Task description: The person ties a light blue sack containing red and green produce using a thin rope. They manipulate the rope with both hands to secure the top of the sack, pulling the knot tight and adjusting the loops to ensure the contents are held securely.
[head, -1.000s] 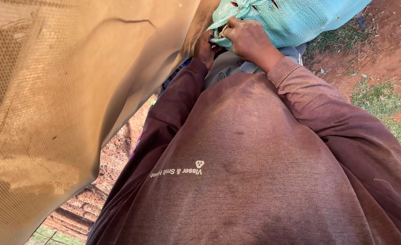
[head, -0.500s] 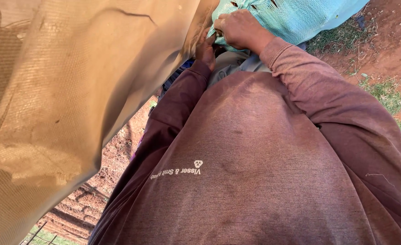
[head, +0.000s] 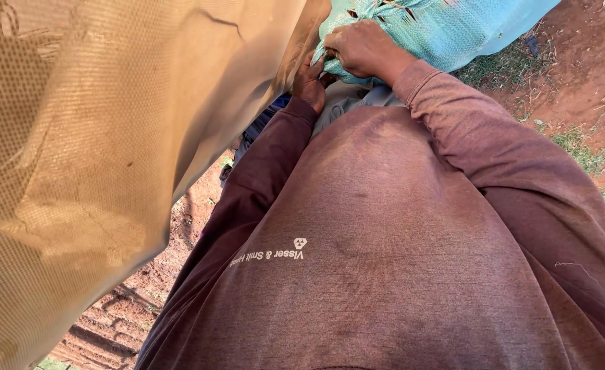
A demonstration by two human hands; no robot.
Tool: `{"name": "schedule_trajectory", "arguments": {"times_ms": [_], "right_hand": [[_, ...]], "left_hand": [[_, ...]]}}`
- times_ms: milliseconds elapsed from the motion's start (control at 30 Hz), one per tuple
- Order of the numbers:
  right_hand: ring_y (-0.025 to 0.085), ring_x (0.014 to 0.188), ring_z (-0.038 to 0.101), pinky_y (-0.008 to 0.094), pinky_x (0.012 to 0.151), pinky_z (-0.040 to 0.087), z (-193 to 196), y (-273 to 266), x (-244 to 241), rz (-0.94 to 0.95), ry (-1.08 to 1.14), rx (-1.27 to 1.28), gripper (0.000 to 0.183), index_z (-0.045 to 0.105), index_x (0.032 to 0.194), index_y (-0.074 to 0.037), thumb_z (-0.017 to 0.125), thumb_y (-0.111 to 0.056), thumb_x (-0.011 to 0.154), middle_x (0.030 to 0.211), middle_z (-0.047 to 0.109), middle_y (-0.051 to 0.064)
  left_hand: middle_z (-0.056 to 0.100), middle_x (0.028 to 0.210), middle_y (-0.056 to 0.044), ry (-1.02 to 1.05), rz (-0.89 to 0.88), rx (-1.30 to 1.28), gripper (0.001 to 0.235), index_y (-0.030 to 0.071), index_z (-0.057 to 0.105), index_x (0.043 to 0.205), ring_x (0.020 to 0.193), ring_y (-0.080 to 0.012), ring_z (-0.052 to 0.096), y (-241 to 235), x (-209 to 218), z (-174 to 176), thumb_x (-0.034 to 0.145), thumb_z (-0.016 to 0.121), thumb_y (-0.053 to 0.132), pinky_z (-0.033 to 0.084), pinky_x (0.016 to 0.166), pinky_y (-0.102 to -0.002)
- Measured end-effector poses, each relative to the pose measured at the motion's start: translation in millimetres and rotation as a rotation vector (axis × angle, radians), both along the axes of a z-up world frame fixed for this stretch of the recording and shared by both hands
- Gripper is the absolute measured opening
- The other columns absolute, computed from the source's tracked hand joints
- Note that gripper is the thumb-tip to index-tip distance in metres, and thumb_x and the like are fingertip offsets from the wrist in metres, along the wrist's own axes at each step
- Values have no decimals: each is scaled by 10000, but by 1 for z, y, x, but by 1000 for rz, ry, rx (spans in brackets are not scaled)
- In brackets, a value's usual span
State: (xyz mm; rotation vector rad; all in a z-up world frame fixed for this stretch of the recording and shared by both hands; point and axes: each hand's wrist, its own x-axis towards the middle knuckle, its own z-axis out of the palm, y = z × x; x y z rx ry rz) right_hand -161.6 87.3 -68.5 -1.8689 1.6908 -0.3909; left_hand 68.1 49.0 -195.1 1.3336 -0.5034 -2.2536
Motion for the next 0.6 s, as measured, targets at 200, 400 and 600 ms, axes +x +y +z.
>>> {"name": "schedule_trajectory", "arguments": {"times_ms": [200,400,600], "right_hand": [[379,834,747,547,633,547,18,-1,16,97,183,-69,199,830,1041,-137,634,-165,1064,1101,691,95],[365,972,749,556,750,599,-7,-3,13,49,51,-75,180,855,1105,-129,708,-225,1143,1080,735,82],[365,984,805,561,779,593,-17,-6,2,-3,-92,-128,113,881,1153,-232,850,-173,1061,1068,855,26]], "left_hand": [[789,1083,-84,-22,-3,-122,407,182,778,1363,892,-315,743,1,4,-12,977,902,216,679,747,-565],[806,1032,-66,-69,-81,-208,268,197,800,1262,862,-248,723,-4,-1,13,1002,846,240,640,717,-453],[811,1171,-100,-61,-54,-108,389,204,735,1413,972,-326,759,-1,0,1,1036,819,247,682,812,-524]]}}
